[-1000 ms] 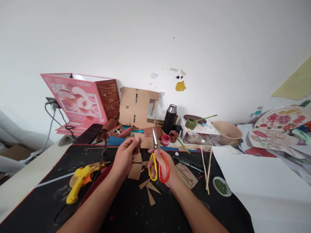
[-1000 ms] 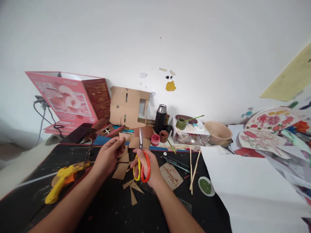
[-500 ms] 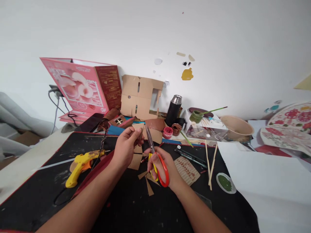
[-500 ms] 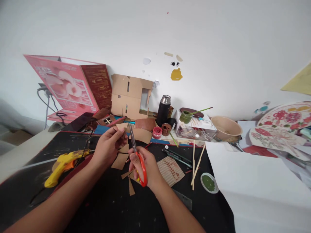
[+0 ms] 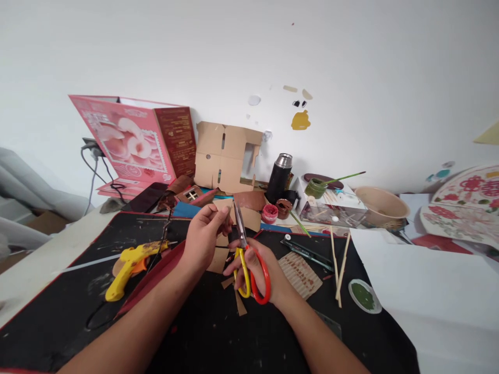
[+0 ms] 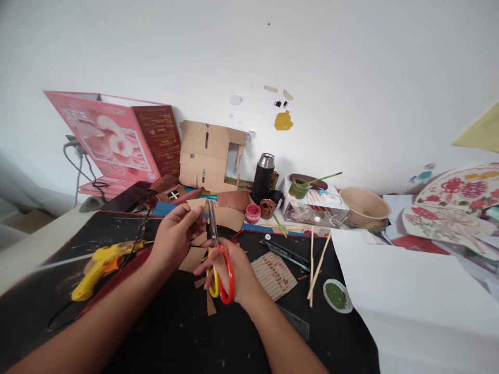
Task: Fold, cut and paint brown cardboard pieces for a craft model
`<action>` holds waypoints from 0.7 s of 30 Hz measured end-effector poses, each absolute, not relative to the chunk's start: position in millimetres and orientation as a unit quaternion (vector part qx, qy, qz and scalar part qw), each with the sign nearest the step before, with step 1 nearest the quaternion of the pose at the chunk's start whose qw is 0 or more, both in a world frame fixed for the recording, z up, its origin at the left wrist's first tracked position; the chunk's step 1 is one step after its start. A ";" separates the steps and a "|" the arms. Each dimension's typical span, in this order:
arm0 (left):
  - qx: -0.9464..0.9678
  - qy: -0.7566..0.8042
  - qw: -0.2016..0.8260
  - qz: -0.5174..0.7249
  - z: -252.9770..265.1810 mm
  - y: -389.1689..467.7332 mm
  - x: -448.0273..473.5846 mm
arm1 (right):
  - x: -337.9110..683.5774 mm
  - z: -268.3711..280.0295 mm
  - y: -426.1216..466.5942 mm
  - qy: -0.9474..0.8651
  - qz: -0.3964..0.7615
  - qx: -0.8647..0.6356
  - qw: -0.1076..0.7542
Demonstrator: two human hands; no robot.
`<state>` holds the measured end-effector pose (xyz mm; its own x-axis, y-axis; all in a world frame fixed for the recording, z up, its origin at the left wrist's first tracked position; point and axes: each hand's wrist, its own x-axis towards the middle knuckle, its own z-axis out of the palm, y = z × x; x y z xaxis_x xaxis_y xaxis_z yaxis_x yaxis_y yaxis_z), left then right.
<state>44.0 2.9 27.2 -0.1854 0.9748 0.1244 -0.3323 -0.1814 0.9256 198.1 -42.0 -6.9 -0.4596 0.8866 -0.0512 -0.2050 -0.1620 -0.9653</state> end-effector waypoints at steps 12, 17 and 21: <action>0.412 0.399 0.492 0.655 28.6 1.7 43.3 | 200.9 -5.9 -42.2 -0.509 0.699 -0.324 0.383; 0.406 0.396 0.486 0.665 29.1 1.3 43.8 | 200.2 -2.9 -44.9 -0.538 0.690 -0.314 0.368; 0.416 0.397 0.491 0.655 29.2 1.4 44.4 | 198.7 -4.7 -46.7 -0.535 0.657 -0.364 0.388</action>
<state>44.4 1.4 29.2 -0.1720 0.9728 0.1551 -0.3120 -0.2032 0.9281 198.7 -46.7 -4.7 -0.4344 0.8985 -0.0626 -0.1209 -0.1271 -0.9845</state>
